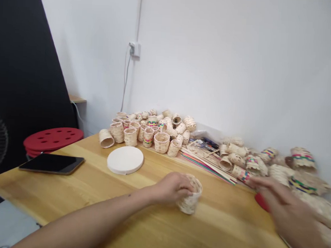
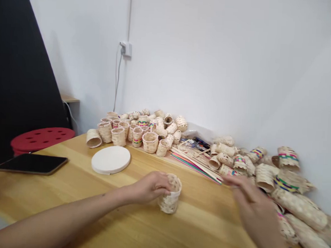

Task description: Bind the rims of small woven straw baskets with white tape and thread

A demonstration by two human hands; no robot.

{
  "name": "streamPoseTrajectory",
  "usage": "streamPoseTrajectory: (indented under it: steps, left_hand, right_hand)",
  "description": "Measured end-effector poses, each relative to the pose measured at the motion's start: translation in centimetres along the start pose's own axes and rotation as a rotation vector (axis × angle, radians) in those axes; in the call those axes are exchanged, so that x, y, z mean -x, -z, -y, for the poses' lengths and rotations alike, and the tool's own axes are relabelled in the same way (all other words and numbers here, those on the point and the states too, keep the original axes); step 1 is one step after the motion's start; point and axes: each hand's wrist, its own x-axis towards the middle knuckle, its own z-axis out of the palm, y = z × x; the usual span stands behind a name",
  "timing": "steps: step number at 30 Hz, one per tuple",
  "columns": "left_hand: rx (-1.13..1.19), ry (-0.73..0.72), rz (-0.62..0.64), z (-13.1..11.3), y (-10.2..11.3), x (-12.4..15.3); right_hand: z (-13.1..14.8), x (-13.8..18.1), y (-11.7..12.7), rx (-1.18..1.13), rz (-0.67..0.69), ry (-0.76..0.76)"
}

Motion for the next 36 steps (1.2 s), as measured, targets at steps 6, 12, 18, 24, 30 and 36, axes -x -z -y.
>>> streamPoseTrajectory:
  steps: [6,12,18,24,30,36]
  left_hand:
    - [-0.117,-0.092,0.041,0.6,0.1,-1.2]
    - [-0.036,-0.043,-0.105,3.4,0.4,-0.6]
    - [0.016,-0.041,-0.147,3.8,-0.4,-0.2]
    - [-0.058,-0.108,-0.103,2.9,-1.2,0.0]
    - [-0.051,-0.139,-0.073,2.5,-0.8,0.1]
    - [0.081,-0.039,-0.083,2.8,-0.4,0.3]
  right_hand:
    - [2.9,0.0,-9.7,-0.241,0.126,0.200]
    - [2.5,2.1,-11.9,-0.236,0.165,0.264]
    - [2.6,2.3,-11.6,-0.226,0.157,0.372]
    - [2.8,1.9,-11.0,-0.271,0.239,0.428]
    - [3.8,1.9,-10.9,-0.289,0.344,0.381]
    - [4.3,2.1,-10.8,-0.324,0.367,0.324]
